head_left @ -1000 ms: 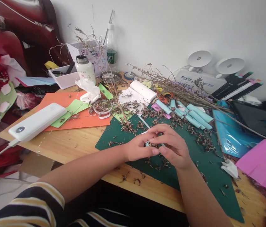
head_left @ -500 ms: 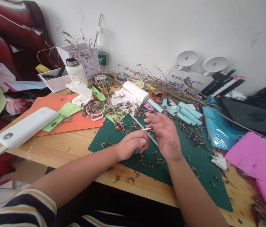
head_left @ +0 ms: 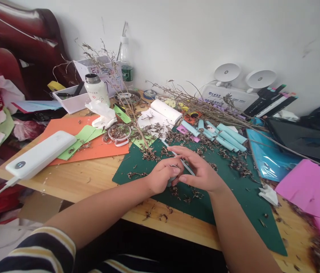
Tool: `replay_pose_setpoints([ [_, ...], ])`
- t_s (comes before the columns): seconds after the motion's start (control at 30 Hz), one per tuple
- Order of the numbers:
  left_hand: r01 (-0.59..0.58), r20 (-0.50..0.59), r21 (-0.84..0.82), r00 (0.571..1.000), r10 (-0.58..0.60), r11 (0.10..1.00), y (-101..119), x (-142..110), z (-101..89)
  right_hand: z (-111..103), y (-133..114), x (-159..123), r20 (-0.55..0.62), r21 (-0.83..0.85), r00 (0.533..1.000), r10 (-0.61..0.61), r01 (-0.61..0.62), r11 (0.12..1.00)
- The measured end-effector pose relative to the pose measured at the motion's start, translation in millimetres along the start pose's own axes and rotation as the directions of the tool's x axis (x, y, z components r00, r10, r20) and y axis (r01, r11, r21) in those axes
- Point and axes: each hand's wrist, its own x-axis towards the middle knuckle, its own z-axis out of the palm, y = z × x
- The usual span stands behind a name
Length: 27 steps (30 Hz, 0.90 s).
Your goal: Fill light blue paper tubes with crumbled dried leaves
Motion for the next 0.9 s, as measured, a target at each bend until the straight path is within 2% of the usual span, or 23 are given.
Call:
replay_pose_setpoints([
  [0.17,-0.003,0.02,0.03,1.0,0.002,1.0,0.4,0.5,-0.6,3.7,1.0,0.9,-0.049,-0.048,0.999,-0.015,0.013,0.999],
  [0.27,-0.028,0.032,0.078,0.999,0.025,0.997,0.3,0.4,-0.2,5.7,1.8,1.0,-0.04,-0.035,0.999,-0.03,0.028,0.999],
  [0.37,-0.08,0.066,0.126,0.995,0.072,0.989,-1.7,0.8,-0.2,6.2,1.8,0.1,0.048,0.162,0.998,0.027,-0.034,0.986],
  [0.5,-0.167,0.11,0.142,0.982,0.152,0.976,-6.2,1.2,-1.4,7.4,0.5,0.0,0.18,0.43,0.979,0.093,-0.164,0.888],
  [0.7,-0.205,0.105,0.178,0.976,0.189,0.962,-7.0,-0.6,-1.7,13.3,1.0,3.8,0.196,0.575,0.976,0.089,-0.188,0.796],
  [0.9,-0.102,0.101,0.171,0.991,0.086,0.98,1.7,-0.6,1.2,14.9,-2.0,4.6,0.193,0.601,0.975,0.107,-0.204,0.773],
])
